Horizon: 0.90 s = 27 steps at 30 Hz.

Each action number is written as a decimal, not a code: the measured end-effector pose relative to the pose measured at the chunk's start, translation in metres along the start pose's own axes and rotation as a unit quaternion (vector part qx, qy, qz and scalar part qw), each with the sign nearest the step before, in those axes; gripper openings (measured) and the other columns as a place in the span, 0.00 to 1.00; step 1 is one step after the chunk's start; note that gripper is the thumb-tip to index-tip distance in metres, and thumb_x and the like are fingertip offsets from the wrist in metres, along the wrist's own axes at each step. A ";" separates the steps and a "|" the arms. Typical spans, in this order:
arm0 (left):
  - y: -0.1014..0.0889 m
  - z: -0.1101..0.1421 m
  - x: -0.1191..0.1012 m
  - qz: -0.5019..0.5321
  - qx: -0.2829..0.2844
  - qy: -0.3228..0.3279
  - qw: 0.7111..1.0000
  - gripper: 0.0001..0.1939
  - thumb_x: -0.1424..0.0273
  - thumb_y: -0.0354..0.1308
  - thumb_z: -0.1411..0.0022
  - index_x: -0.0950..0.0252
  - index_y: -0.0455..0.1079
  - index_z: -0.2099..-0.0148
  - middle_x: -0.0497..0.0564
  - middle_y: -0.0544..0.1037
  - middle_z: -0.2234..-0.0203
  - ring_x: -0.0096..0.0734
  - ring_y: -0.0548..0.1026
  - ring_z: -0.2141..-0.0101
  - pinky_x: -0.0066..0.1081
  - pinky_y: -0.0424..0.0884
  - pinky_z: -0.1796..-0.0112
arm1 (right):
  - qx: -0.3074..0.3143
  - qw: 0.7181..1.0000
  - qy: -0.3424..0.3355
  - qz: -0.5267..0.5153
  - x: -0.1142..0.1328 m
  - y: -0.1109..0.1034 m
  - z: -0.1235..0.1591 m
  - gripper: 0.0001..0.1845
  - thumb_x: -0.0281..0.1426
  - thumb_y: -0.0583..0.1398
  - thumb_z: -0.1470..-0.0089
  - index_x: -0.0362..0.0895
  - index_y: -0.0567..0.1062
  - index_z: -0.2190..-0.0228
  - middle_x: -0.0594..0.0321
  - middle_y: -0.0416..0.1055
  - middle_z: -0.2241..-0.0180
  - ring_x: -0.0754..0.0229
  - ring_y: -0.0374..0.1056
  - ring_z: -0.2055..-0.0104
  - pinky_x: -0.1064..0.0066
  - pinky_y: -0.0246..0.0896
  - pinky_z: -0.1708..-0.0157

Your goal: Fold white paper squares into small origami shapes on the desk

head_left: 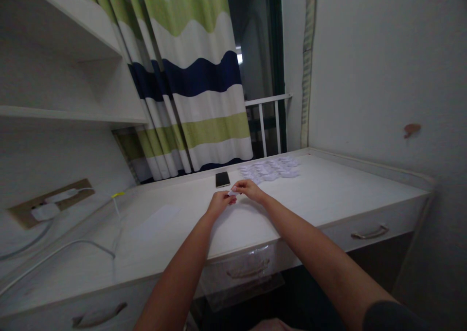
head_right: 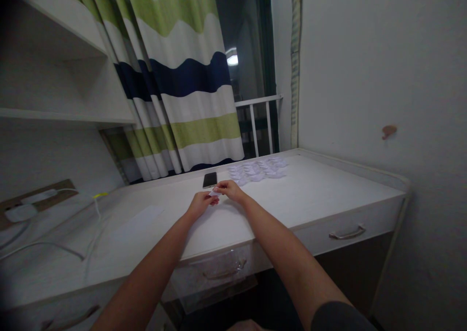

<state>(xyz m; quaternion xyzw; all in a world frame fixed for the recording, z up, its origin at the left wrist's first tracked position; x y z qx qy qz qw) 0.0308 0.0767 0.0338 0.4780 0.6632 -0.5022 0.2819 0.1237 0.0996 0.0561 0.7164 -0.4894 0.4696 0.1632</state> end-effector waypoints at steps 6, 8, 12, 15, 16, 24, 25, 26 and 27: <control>-0.008 -0.003 0.005 -0.032 -0.030 0.025 0.999 0.07 0.71 0.56 0.53 0.68 0.71 0.70 0.50 0.75 0.80 0.29 0.72 0.77 0.28 0.68 0.74 | -0.036 0.999 0.000 -0.024 -0.006 -0.006 -0.004 0.16 0.38 0.62 0.63 0.38 0.74 0.74 0.62 0.70 0.77 0.67 0.62 0.75 0.74 0.58 0.74; -0.009 -0.003 0.005 -0.037 -0.031 0.026 0.998 0.11 0.70 0.58 0.54 0.67 0.71 0.66 0.51 0.75 0.78 0.29 0.72 0.77 0.26 0.68 0.76 | -0.044 0.999 -0.001 -0.011 -0.009 -0.009 -0.005 0.15 0.38 0.62 0.64 0.38 0.74 0.75 0.62 0.70 0.77 0.67 0.62 0.76 0.74 0.58 0.75; -0.010 0.000 -0.002 -0.017 -0.040 0.039 0.998 0.15 0.65 0.58 0.54 0.66 0.69 0.63 0.53 0.74 0.68 0.27 0.72 0.76 0.23 0.67 0.81 | -0.042 0.999 -0.001 0.024 -0.010 -0.009 -0.005 0.15 0.38 0.62 0.64 0.38 0.75 0.76 0.62 0.70 0.80 0.67 0.61 0.78 0.74 0.57 0.76; -0.012 0.002 -0.006 -0.006 -0.046 0.037 0.998 0.14 0.62 0.57 0.53 0.66 0.68 0.66 0.52 0.73 0.69 0.27 0.71 0.75 0.22 0.67 0.82 | -0.039 0.999 0.007 0.029 -0.011 -0.007 -0.004 0.15 0.38 0.62 0.64 0.38 0.74 0.76 0.62 0.70 0.79 0.67 0.61 0.78 0.75 0.57 0.78; -0.012 0.003 -0.005 -0.002 -0.045 0.032 0.998 0.15 0.61 0.56 0.52 0.66 0.68 0.66 0.52 0.73 0.71 0.26 0.70 0.76 0.22 0.67 0.82 | -0.041 0.999 0.009 0.025 -0.012 -0.007 -0.004 0.15 0.38 0.62 0.65 0.38 0.74 0.75 0.62 0.69 0.79 0.67 0.61 0.78 0.75 0.57 0.78; -0.008 0.003 0.003 0.012 -0.032 -0.001 0.999 0.16 0.57 0.54 0.50 0.65 0.65 0.64 0.48 0.69 0.76 0.23 0.70 0.79 0.20 0.66 0.83 | -0.032 0.999 0.024 0.016 -0.017 -0.003 -0.004 0.17 0.40 0.64 0.68 0.38 0.72 0.78 0.64 0.68 0.80 0.67 0.62 0.79 0.76 0.56 0.80; -0.008 0.003 0.003 0.012 -0.032 -0.002 0.999 0.16 0.57 0.54 0.50 0.64 0.65 0.64 0.48 0.69 0.76 0.23 0.70 0.78 0.20 0.66 0.82 | -0.033 0.999 0.022 0.021 -0.016 -0.004 -0.004 0.17 0.40 0.64 0.67 0.38 0.72 0.78 0.64 0.68 0.81 0.67 0.61 0.79 0.76 0.56 0.79; -0.008 0.003 0.003 0.014 -0.033 -0.002 0.999 0.16 0.57 0.54 0.50 0.64 0.64 0.64 0.48 0.69 0.76 0.23 0.70 0.78 0.20 0.67 0.82 | -0.035 0.999 0.018 0.026 -0.014 -0.004 -0.004 0.17 0.40 0.64 0.67 0.38 0.72 0.78 0.64 0.68 0.81 0.67 0.61 0.78 0.76 0.56 0.79; -0.008 0.003 0.003 0.017 -0.033 -0.003 0.999 0.16 0.57 0.54 0.50 0.64 0.64 0.64 0.48 0.69 0.76 0.24 0.70 0.78 0.20 0.67 0.82 | -0.037 0.999 0.013 0.030 -0.013 -0.005 -0.004 0.16 0.39 0.64 0.66 0.38 0.72 0.78 0.64 0.68 0.81 0.67 0.61 0.78 0.75 0.56 0.79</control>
Point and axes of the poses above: each hand's wrist, its own z-axis away from the middle knuckle, its own y-axis out of the palm, x = y × z, the point moved 9 cm from there along -z, towards the middle knuckle
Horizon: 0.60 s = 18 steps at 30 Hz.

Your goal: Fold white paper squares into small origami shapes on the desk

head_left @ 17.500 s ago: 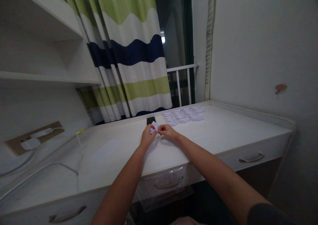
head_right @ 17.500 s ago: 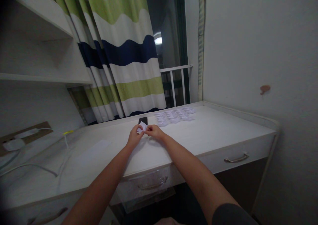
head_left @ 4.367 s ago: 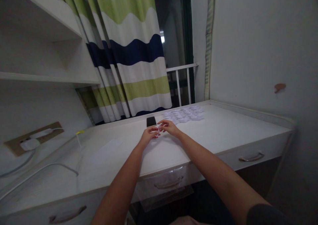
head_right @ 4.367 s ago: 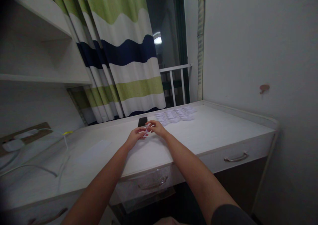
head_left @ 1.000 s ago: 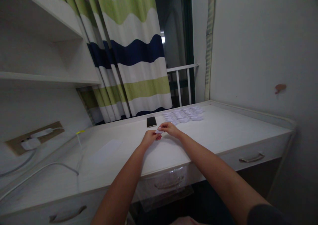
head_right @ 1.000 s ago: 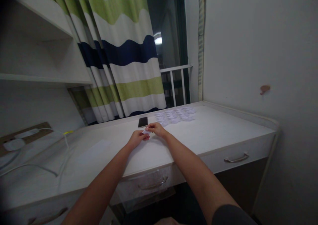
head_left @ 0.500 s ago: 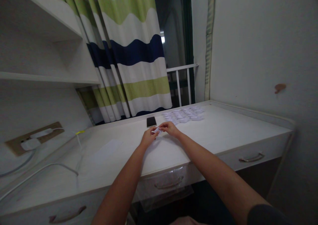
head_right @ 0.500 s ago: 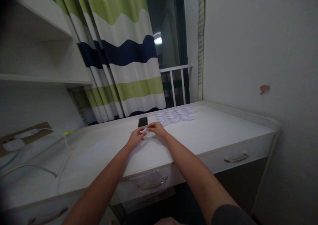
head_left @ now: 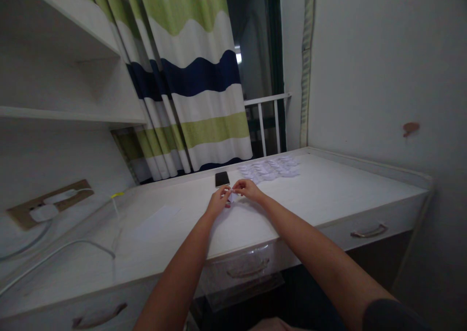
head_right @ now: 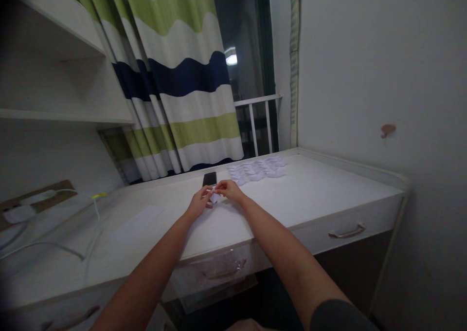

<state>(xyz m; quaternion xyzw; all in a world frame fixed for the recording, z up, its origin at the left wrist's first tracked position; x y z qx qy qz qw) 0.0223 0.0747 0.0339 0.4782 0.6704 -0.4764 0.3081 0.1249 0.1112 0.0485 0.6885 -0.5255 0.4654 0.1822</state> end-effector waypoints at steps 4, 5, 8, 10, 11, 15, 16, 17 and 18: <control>-0.001 -0.001 0.001 0.010 -0.006 -0.004 1.000 0.17 0.57 0.53 0.51 0.64 0.64 0.64 0.48 0.68 0.76 0.24 0.70 0.77 0.22 0.68 0.82 | -0.003 1.000 -0.014 0.002 0.004 -0.001 0.000 0.15 0.38 0.63 0.65 0.39 0.71 0.78 0.64 0.67 0.80 0.68 0.60 0.78 0.75 0.56 0.78; -0.001 -0.002 0.001 0.013 -0.007 -0.004 1.000 0.17 0.56 0.53 0.51 0.64 0.64 0.64 0.48 0.68 0.75 0.24 0.69 0.77 0.23 0.68 0.82 | -0.002 1.000 -0.015 -0.002 0.005 0.000 0.001 0.15 0.38 0.63 0.64 0.39 0.71 0.77 0.64 0.67 0.80 0.68 0.60 0.78 0.75 0.56 0.79; -0.002 -0.002 0.002 0.022 -0.008 -0.003 1.000 0.17 0.56 0.53 0.51 0.64 0.64 0.64 0.48 0.67 0.75 0.25 0.69 0.76 0.24 0.69 0.82 | 0.001 1.000 -0.014 -0.014 0.004 0.001 0.000 0.14 0.38 0.62 0.64 0.39 0.70 0.77 0.65 0.66 0.80 0.68 0.59 0.78 0.76 0.55 0.80; -0.003 -0.002 0.001 0.026 -0.014 -0.001 1.000 0.17 0.56 0.54 0.52 0.64 0.64 0.65 0.48 0.67 0.75 0.25 0.68 0.76 0.25 0.69 0.81 | -0.001 1.000 -0.011 -0.023 0.003 0.001 0.000 0.14 0.37 0.62 0.64 0.40 0.69 0.77 0.66 0.65 0.79 0.68 0.60 0.78 0.76 0.55 0.80; -0.003 -0.002 0.000 0.028 -0.017 0.001 0.999 0.17 0.56 0.54 0.52 0.64 0.65 0.65 0.47 0.67 0.75 0.25 0.68 0.76 0.24 0.70 0.81 | -0.001 1.000 -0.009 -0.027 0.003 0.001 0.000 0.14 0.37 0.62 0.64 0.40 0.69 0.77 0.66 0.65 0.79 0.68 0.60 0.77 0.76 0.55 0.80; -0.004 -0.002 -0.002 0.048 -0.019 0.002 0.999 0.17 0.56 0.54 0.52 0.64 0.64 0.65 0.47 0.67 0.75 0.25 0.67 0.76 0.25 0.70 0.81 | 0.000 0.999 -0.003 -0.041 0.003 0.002 0.000 0.13 0.37 0.62 0.64 0.40 0.69 0.76 0.66 0.65 0.79 0.67 0.61 0.77 0.76 0.56 0.80; -0.003 -0.002 -0.001 0.055 -0.017 0.000 0.998 0.17 0.56 0.54 0.53 0.64 0.64 0.65 0.47 0.67 0.75 0.25 0.67 0.76 0.25 0.70 0.81 | -0.001 0.999 -0.003 -0.043 0.003 0.002 -0.001 0.13 0.37 0.62 0.64 0.40 0.69 0.76 0.66 0.65 0.79 0.67 0.61 0.77 0.76 0.56 0.80; -0.003 -0.003 0.000 0.062 -0.015 -0.002 0.998 0.18 0.56 0.55 0.53 0.64 0.64 0.65 0.47 0.67 0.75 0.25 0.67 0.76 0.25 0.70 0.81 | -0.001 0.999 -0.004 -0.045 0.003 0.002 -0.001 0.13 0.37 0.62 0.64 0.40 0.68 0.76 0.66 0.65 0.79 0.67 0.61 0.77 0.76 0.56 0.80; -0.003 -0.003 0.000 0.070 -0.016 -0.004 0.997 0.18 0.56 0.55 0.54 0.64 0.64 0.65 0.47 0.67 0.75 0.25 0.68 0.75 0.25 0.70 0.81 | -0.002 0.999 -0.005 -0.047 0.003 0.002 -0.001 0.13 0.37 0.62 0.64 0.40 0.68 0.77 0.67 0.65 0.79 0.68 0.61 0.77 0.77 0.56 0.80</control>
Point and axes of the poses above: each hand's wrist, its own z-axis away from the middle knuckle, its own y-axis out of the palm, x = y × z, the point moved 9 cm from there along -z, towards the middle knuckle
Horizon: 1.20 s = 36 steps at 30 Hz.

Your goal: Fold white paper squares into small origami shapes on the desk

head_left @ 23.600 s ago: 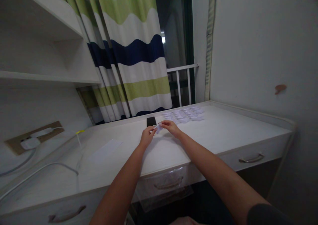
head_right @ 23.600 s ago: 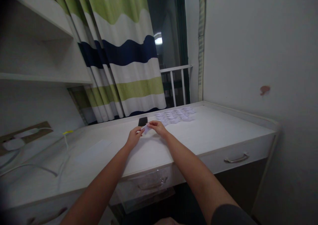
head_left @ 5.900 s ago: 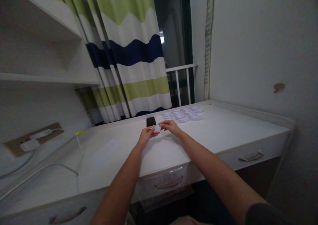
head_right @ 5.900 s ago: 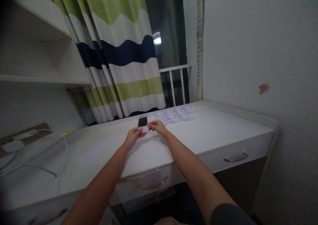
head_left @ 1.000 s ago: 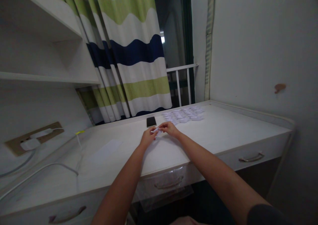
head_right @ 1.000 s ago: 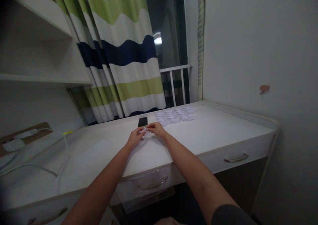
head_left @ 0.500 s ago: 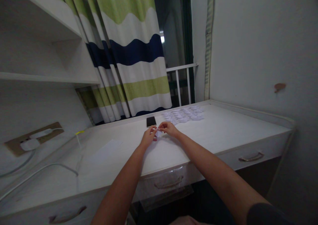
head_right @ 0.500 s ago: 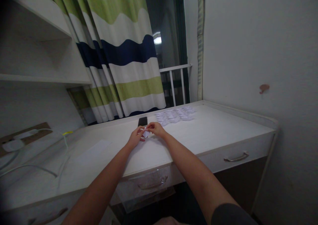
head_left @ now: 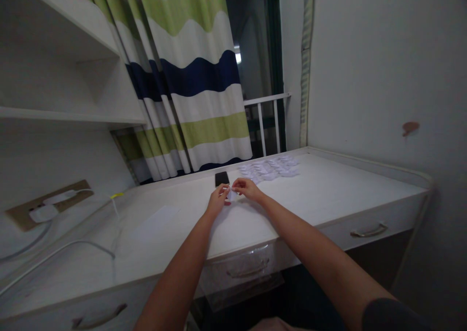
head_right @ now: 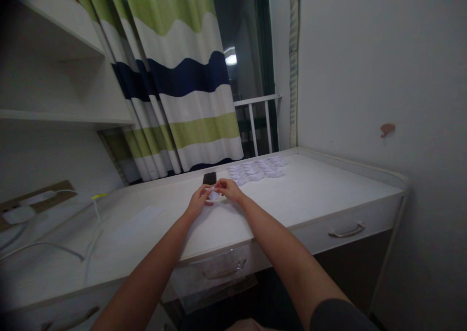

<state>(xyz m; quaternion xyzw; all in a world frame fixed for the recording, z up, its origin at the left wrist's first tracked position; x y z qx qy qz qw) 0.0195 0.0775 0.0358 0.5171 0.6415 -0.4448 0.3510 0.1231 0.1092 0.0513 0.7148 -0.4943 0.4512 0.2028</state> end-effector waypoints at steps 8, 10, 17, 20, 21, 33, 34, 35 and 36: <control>-0.002 -0.002 0.002 0.054 -0.019 -0.013 0.998 0.19 0.56 0.57 0.57 0.64 0.64 0.67 0.46 0.66 0.77 0.25 0.67 0.76 0.27 0.71 0.81 | 0.001 1.000 -0.017 -0.023 0.004 0.001 0.000 0.12 0.35 0.62 0.64 0.41 0.67 0.77 0.68 0.63 0.80 0.69 0.60 0.78 0.77 0.56 0.81; -0.003 -0.002 0.002 0.066 -0.022 -0.018 0.997 0.19 0.57 0.57 0.58 0.64 0.63 0.67 0.46 0.66 0.77 0.25 0.67 0.76 0.28 0.71 0.81 | 0.002 1.000 -0.019 -0.022 0.005 0.001 0.000 0.12 0.35 0.62 0.64 0.41 0.67 0.77 0.68 0.63 0.80 0.69 0.60 0.78 0.77 0.56 0.80; -0.010 -0.001 0.000 0.096 -0.047 -0.019 0.994 0.16 0.59 0.57 0.56 0.64 0.62 0.68 0.46 0.66 0.77 0.25 0.67 0.76 0.29 0.72 0.78 | -0.008 0.999 -0.027 -0.016 0.008 -0.001 0.002 0.11 0.35 0.61 0.62 0.41 0.66 0.77 0.69 0.62 0.79 0.69 0.61 0.77 0.77 0.59 0.79; -0.013 -0.002 0.000 0.115 -0.056 -0.021 0.992 0.14 0.61 0.57 0.54 0.64 0.62 0.68 0.46 0.68 0.76 0.25 0.69 0.74 0.31 0.73 0.75 | -0.015 0.999 -0.032 -0.017 0.008 -0.003 0.002 0.11 0.35 0.61 0.61 0.42 0.65 0.76 0.68 0.63 0.77 0.68 0.62 0.75 0.77 0.60 0.79; -0.013 -0.002 0.000 0.121 -0.060 -0.020 0.991 0.13 0.61 0.56 0.54 0.64 0.61 0.68 0.46 0.68 0.75 0.26 0.69 0.74 0.32 0.73 0.74 | -0.017 0.999 -0.035 -0.019 0.009 -0.003 0.002 0.11 0.35 0.61 0.61 0.42 0.65 0.76 0.68 0.63 0.77 0.68 0.63 0.75 0.77 0.60 0.79; -0.020 -0.004 0.001 0.212 -0.090 -0.008 0.973 0.12 0.62 0.55 0.51 0.63 0.58 0.67 0.49 0.74 0.72 0.27 0.74 0.71 0.33 0.72 0.67 | -0.035 0.998 -0.045 -0.040 0.005 -0.006 0.001 0.15 0.39 0.60 0.59 0.43 0.62 0.75 0.68 0.61 0.74 0.68 0.65 0.75 0.73 0.65 0.76; -0.020 -0.004 0.000 0.218 -0.091 -0.006 0.972 0.13 0.62 0.55 0.51 0.62 0.58 0.66 0.49 0.74 0.72 0.27 0.74 0.71 0.33 0.72 0.67 | -0.035 0.997 -0.045 -0.043 0.004 -0.006 0.001 0.15 0.39 0.60 0.59 0.43 0.62 0.75 0.68 0.61 0.74 0.68 0.65 0.74 0.72 0.65 0.75; -0.021 -0.003 0.000 0.221 -0.092 -0.006 0.971 0.13 0.62 0.55 0.50 0.62 0.57 0.66 0.49 0.74 0.71 0.27 0.74 0.71 0.33 0.72 0.67 | -0.035 0.997 -0.045 -0.047 0.004 -0.006 0.001 0.15 0.39 0.60 0.60 0.43 0.62 0.75 0.68 0.61 0.74 0.68 0.65 0.74 0.72 0.65 0.75; -0.021 -0.002 -0.001 0.220 -0.092 -0.007 0.971 0.13 0.62 0.55 0.50 0.62 0.57 0.66 0.49 0.74 0.71 0.27 0.74 0.71 0.34 0.72 0.67 | -0.036 0.997 -0.045 -0.050 0.004 -0.006 0.001 0.15 0.39 0.61 0.60 0.43 0.62 0.75 0.68 0.61 0.74 0.68 0.65 0.74 0.72 0.65 0.74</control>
Point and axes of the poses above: each hand's wrist, its own z-axis away from the middle knuckle, its own y-axis out of the palm, x = y × z, the point moved 9 cm from there along -z, towards the middle knuckle
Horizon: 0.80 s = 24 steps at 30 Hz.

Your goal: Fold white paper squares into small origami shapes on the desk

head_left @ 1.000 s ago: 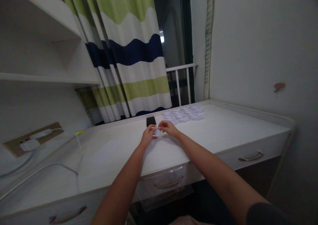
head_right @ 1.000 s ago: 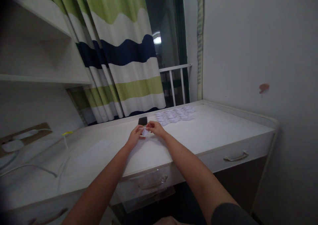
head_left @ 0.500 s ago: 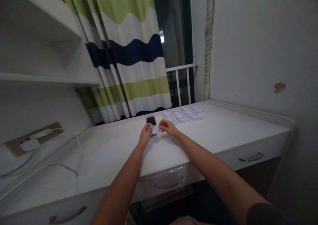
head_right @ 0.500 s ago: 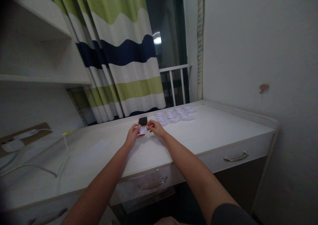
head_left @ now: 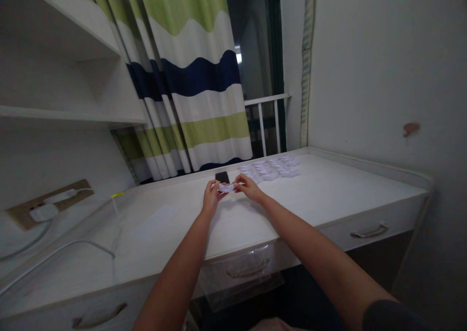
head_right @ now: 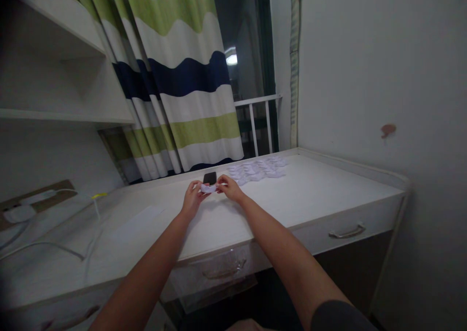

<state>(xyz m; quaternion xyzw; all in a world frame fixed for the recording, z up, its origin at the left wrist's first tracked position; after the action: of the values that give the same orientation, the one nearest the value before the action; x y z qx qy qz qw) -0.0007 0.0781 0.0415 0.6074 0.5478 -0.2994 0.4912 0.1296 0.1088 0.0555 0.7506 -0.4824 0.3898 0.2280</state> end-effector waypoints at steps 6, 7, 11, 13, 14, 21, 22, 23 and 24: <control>0.000 0.003 -0.002 -0.027 -0.002 -0.009 1.000 0.13 0.60 0.53 0.49 0.61 0.56 0.65 0.49 0.73 0.67 0.30 0.74 0.72 0.34 0.72 0.73 | -0.018 0.999 0.009 -0.037 0.000 -0.004 0.000 0.17 0.41 0.61 0.61 0.43 0.62 0.75 0.68 0.62 0.74 0.67 0.65 0.73 0.68 0.67 0.71; 0.000 0.003 -0.002 -0.022 -0.003 -0.006 1.000 0.13 0.60 0.53 0.49 0.61 0.56 0.65 0.49 0.73 0.67 0.30 0.74 0.72 0.33 0.72 0.72 | -0.022 0.999 0.013 -0.047 -0.001 -0.005 0.000 0.17 0.41 0.62 0.62 0.43 0.62 0.76 0.68 0.62 0.74 0.67 0.65 0.73 0.68 0.67 0.70; 0.000 0.001 -0.004 -0.010 -0.003 0.014 1.000 0.12 0.61 0.53 0.49 0.62 0.57 0.66 0.49 0.74 0.68 0.28 0.74 0.70 0.33 0.72 0.69 | -0.041 0.996 0.029 -0.074 -0.003 -0.009 -0.001 0.19 0.41 0.63 0.64 0.43 0.61 0.76 0.68 0.63 0.74 0.67 0.65 0.72 0.67 0.67 0.68; 0.001 0.000 -0.005 -0.019 0.006 0.020 1.000 0.13 0.60 0.53 0.49 0.63 0.58 0.66 0.50 0.74 0.67 0.28 0.73 0.69 0.33 0.72 0.68 | -0.049 0.995 0.037 -0.075 -0.005 -0.010 0.000 0.19 0.41 0.63 0.64 0.43 0.61 0.76 0.69 0.63 0.74 0.67 0.65 0.73 0.67 0.67 0.69; 0.002 0.000 -0.006 -0.029 0.012 0.021 0.999 0.13 0.60 0.53 0.49 0.63 0.59 0.66 0.50 0.73 0.67 0.28 0.73 0.68 0.33 0.72 0.68 | -0.052 0.995 0.040 -0.073 -0.006 -0.011 0.000 0.19 0.41 0.63 0.64 0.43 0.61 0.76 0.69 0.63 0.74 0.68 0.65 0.73 0.67 0.67 0.69; 0.013 0.007 -0.018 -0.141 0.057 0.066 0.986 0.18 0.64 0.63 0.61 0.65 0.62 0.68 0.51 0.72 0.66 0.29 0.72 0.69 0.32 0.72 0.70 | -0.056 0.997 0.042 -0.045 -0.008 -0.014 -0.001 0.18 0.39 0.63 0.64 0.43 0.61 0.76 0.69 0.62 0.76 0.68 0.64 0.75 0.70 0.66 0.73; 0.014 0.008 -0.018 -0.147 0.062 0.067 0.985 0.18 0.65 0.64 0.61 0.66 0.62 0.68 0.51 0.72 0.65 0.29 0.72 0.69 0.32 0.72 0.70 | -0.056 0.997 0.041 -0.041 -0.007 -0.014 0.000 0.17 0.39 0.63 0.64 0.43 0.61 0.76 0.69 0.62 0.76 0.68 0.64 0.75 0.70 0.66 0.73; 0.015 0.008 -0.018 -0.151 0.065 0.068 0.984 0.18 0.66 0.64 0.62 0.66 0.62 0.68 0.51 0.72 0.65 0.28 0.72 0.70 0.32 0.72 0.70 | -0.055 0.997 0.041 -0.038 -0.006 -0.014 0.000 0.17 0.38 0.62 0.63 0.43 0.62 0.76 0.69 0.62 0.76 0.68 0.64 0.75 0.70 0.65 0.73; 0.016 0.008 -0.018 -0.156 0.068 0.070 0.983 0.18 0.67 0.64 0.62 0.66 0.62 0.67 0.51 0.72 0.65 0.28 0.72 0.70 0.32 0.71 0.70 | -0.053 0.997 0.042 -0.036 -0.005 -0.014 0.000 0.16 0.37 0.62 0.63 0.43 0.62 0.76 0.68 0.63 0.75 0.68 0.64 0.75 0.71 0.65 0.73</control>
<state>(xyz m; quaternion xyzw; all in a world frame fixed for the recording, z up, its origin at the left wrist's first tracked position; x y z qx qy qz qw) 0.0117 0.0653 0.0597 0.5658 0.6471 -0.3661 0.3566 0.1406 0.1179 0.0518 0.7374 -0.4650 0.3865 0.3010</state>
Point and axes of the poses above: each hand's wrist, its own z-axis away from the middle knuckle, its own y-axis out of the palm, x = y × z, the point moved 9 cm from there along -z, towards the middle knuckle
